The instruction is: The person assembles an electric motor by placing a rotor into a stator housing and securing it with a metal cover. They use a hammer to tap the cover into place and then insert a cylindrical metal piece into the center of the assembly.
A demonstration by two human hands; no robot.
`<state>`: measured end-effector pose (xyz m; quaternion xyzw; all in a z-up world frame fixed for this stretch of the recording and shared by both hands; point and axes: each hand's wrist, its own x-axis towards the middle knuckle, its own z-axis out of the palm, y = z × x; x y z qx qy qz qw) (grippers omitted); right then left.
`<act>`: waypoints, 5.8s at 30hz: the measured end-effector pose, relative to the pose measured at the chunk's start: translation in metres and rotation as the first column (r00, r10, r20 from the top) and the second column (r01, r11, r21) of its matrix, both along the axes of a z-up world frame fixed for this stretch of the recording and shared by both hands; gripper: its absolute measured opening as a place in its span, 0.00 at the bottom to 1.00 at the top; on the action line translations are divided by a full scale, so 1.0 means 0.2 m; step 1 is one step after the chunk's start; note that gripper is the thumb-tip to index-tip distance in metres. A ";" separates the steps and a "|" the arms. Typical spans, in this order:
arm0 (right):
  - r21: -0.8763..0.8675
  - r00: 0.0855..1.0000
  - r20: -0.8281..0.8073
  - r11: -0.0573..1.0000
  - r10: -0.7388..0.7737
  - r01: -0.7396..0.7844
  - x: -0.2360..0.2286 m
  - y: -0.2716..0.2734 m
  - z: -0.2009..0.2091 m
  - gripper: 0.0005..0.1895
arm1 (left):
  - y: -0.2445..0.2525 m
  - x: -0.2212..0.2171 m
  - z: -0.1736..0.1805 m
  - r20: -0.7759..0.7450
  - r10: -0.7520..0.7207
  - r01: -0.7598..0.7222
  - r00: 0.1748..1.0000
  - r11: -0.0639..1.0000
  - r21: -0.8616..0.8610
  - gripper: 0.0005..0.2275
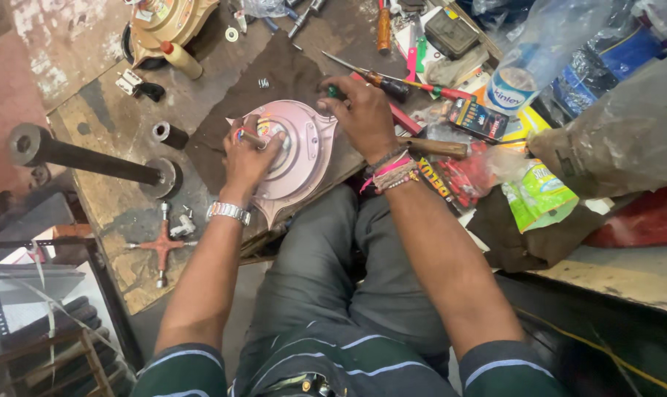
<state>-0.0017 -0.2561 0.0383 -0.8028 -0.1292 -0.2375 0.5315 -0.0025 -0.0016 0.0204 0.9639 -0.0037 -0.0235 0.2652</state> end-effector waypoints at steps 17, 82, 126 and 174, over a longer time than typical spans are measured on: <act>0.114 0.973 -0.205 0.990 0.108 -0.086 -0.02 0.02 -0.03 0.13 | 0.03 0.00 -0.04 0.093 -0.049 0.048 0.994 0.999 0.014 0.31; -0.410 0.986 -0.141 0.912 -0.088 0.023 -0.06 0.06 0.03 0.19 | 0.49 -0.14 -0.03 0.471 0.031 0.100 0.882 0.963 -0.250 0.38; -0.570 0.981 0.193 0.816 0.015 0.099 -0.09 0.66 0.06 0.12 | 0.16 -0.09 -0.36 0.308 0.134 0.242 0.942 0.366 -0.899 0.06; -0.453 0.986 0.167 0.886 -0.024 0.098 -0.11 0.66 0.01 0.37 | 0.17 -0.08 0.20 0.379 0.077 0.293 0.922 0.500 -0.815 0.35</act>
